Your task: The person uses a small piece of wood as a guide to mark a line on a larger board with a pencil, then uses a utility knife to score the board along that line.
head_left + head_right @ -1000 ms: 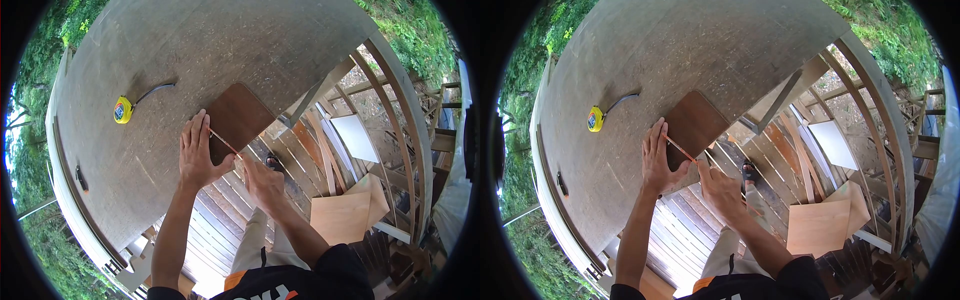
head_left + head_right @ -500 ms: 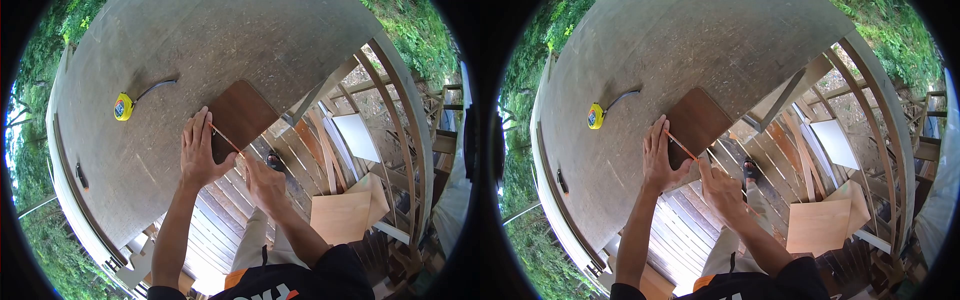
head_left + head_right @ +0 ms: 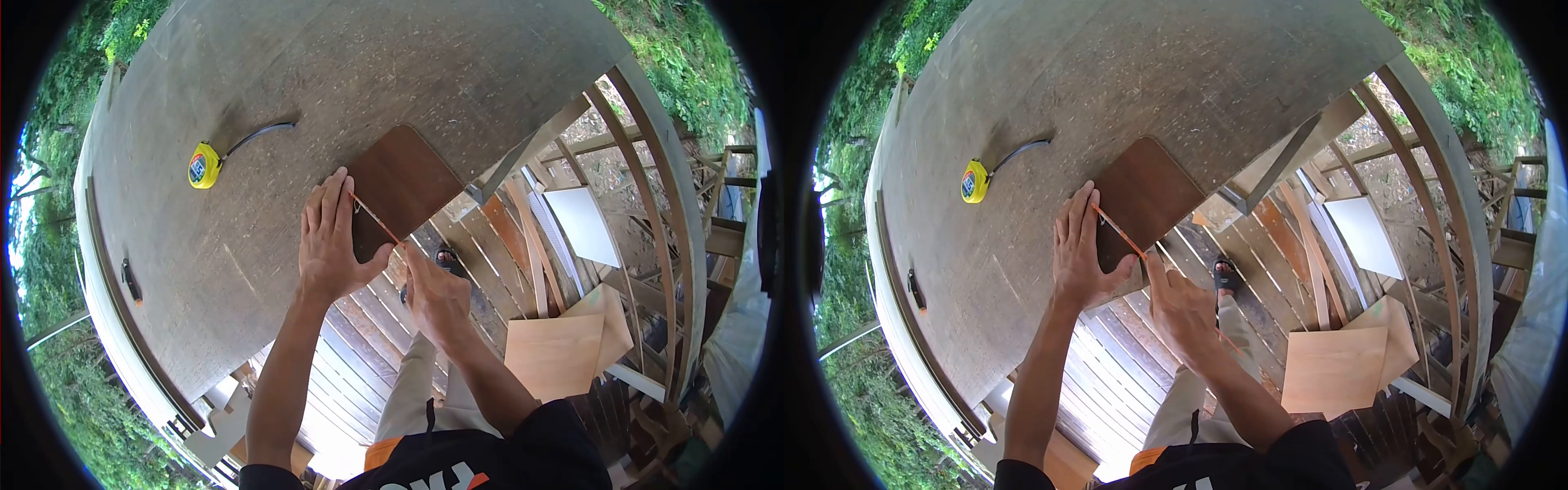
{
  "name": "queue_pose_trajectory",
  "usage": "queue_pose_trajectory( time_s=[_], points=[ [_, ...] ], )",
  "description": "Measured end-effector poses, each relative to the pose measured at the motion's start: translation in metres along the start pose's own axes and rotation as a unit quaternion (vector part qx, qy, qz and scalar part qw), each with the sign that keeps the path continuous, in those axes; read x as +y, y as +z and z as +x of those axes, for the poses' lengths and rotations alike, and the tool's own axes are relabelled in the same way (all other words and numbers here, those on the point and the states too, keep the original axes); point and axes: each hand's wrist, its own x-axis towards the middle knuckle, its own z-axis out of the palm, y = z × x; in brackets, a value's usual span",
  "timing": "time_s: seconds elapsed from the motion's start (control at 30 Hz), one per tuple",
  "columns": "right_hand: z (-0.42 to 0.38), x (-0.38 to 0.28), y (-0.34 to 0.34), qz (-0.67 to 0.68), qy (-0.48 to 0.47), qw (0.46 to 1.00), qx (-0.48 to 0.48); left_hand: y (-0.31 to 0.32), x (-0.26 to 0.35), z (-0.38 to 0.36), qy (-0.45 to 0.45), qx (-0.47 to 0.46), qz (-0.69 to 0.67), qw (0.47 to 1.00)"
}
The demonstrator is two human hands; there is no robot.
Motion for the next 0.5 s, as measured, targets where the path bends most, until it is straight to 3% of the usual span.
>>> queue_pose_trajectory(
  time_s=[0.27, 0.5],
  points=[
    [-0.006, 0.003, 0.000, 0.028, 0.016, 0.999, -0.018, 0.000, 0.001, 0.000, 0.000, 0.001, 0.008, 1.000],
    [-0.067, 0.036, -0.004, 0.052, 0.025, 0.998, -0.024, 0.001, 0.001, -0.001, 0.008, 0.014, 0.007, 1.000]
  ],
)
